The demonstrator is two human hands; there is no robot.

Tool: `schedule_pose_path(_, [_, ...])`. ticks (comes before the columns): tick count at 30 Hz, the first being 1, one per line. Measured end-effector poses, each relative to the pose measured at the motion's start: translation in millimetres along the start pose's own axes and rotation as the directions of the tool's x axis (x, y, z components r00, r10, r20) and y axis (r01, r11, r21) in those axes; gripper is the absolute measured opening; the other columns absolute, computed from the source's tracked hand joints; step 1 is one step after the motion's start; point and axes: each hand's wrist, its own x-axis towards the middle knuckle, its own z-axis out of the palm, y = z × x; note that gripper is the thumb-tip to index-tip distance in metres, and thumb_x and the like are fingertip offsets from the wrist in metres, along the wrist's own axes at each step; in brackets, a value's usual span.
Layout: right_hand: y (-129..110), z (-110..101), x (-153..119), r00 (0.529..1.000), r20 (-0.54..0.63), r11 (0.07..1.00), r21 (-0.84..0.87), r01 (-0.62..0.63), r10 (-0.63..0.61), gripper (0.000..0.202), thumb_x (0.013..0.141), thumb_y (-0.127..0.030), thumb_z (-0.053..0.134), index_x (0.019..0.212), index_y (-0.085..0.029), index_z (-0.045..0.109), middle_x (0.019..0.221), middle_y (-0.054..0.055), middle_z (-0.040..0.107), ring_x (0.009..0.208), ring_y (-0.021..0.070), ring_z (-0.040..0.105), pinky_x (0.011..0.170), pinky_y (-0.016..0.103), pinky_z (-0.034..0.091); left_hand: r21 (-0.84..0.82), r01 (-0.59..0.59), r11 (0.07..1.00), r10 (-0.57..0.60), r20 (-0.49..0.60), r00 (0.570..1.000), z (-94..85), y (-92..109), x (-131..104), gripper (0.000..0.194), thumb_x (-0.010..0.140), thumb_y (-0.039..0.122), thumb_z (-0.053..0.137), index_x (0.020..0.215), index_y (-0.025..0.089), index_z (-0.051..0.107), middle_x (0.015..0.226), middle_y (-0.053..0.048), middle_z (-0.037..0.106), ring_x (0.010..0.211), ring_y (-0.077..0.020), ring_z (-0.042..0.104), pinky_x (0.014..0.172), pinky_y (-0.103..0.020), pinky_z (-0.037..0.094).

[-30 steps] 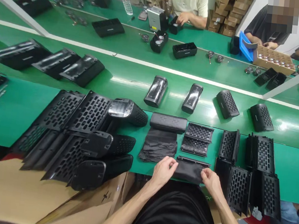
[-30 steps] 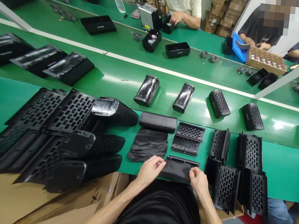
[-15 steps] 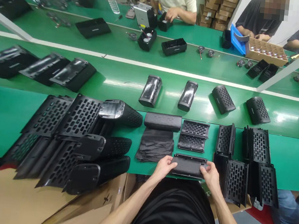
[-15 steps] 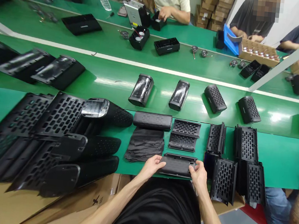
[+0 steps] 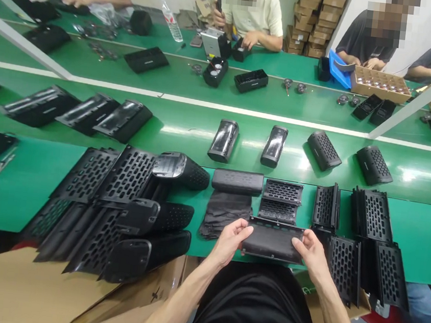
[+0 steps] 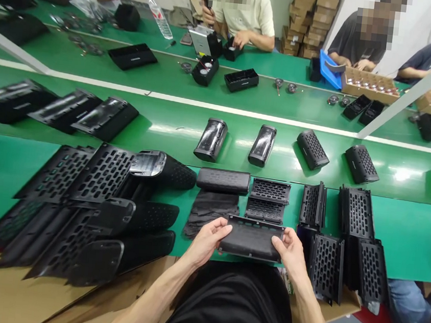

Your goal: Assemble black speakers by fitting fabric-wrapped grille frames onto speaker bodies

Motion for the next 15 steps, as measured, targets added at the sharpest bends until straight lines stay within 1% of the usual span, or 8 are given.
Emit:
schedule_pose_path(3, [-11.4, 1.4, -3.3, 0.997, -0.004, 0.996, 0.044, 0.072, -0.072, 0.053, 0.067, -0.062, 0.088, 0.087, -0.022, 0.060, 0.077, 0.000, 0.064, 0.073, 0.0169, 0.060, 0.072, 0.026, 0.052, 0.036, -0.018, 0.999, 0.019, -0.008, 1.000, 2.4, 11.8, -4.9, 0.053, 0.069, 0.065, 0.081, 0.083, 0.022, 0.054, 0.061, 0.008, 0.050, 0.045, -0.0071, 0.041, 0.038, -0.020, 0.036])
schedule_pose_path(6, [-20.3, 2.5, -4.7, 0.992, -0.007, 0.990, 0.050, 0.128, -0.128, 0.051, 0.071, -0.064, 0.086, 0.087, -0.022, 0.062, 0.075, -0.001, 0.061, 0.072, 0.0158, 0.057, 0.074, 0.026, 0.052, 0.061, -0.042, 0.997, 0.042, 0.001, 0.999, 2.6, 20.2, -9.0, 0.053, 0.070, 0.066, 0.080, 0.086, 0.022, 0.056, 0.064, 0.007, 0.053, 0.046, -0.0075, 0.044, 0.037, -0.019, 0.037])
schedule_pose_path(10, [-31.4, 5.2, -5.2, 0.991, -0.018, 0.991, 0.030, 0.133, -0.132, 0.056, 0.068, -0.069, 0.086, 0.084, -0.022, 0.059, 0.074, -0.001, 0.061, 0.072, 0.0164, 0.056, 0.071, 0.025, 0.049, 0.046, -0.080, 0.996, 0.079, 0.035, 0.996, 0.5, 26.4, -12.3, 0.051, 0.072, 0.063, 0.079, 0.090, 0.021, 0.058, 0.068, 0.006, 0.055, 0.047, -0.0084, 0.047, 0.037, -0.020, 0.039])
schedule_pose_path(13, [-38.2, 8.1, -5.7, 0.989, -0.024, 0.989, 0.028, 0.146, -0.145, 0.058, 0.066, -0.070, 0.086, 0.082, -0.022, 0.058, 0.072, -0.002, 0.059, 0.071, 0.0158, 0.054, 0.070, 0.024, 0.048, 0.006, -0.086, 0.996, 0.086, 0.045, 0.995, -1.3, 28.6, -13.0, 0.051, 0.071, 0.062, 0.081, 0.090, 0.020, 0.058, 0.069, 0.005, 0.056, 0.046, -0.0078, 0.047, 0.036, -0.020, 0.041])
schedule_pose_path(15, [-42.1, 9.6, -6.6, 0.987, -0.019, 0.987, 0.019, 0.157, -0.157, 0.057, 0.067, -0.070, 0.086, 0.082, -0.022, 0.058, 0.070, -0.003, 0.057, 0.070, 0.0159, 0.053, 0.068, 0.025, 0.047, -0.024, -0.091, 0.996, 0.092, 0.043, 0.995, -2.1, 29.7, -13.2, 0.052, 0.071, 0.061, 0.083, 0.090, 0.020, 0.058, 0.069, 0.006, 0.056, 0.046, -0.0074, 0.046, 0.036, -0.020, 0.041])
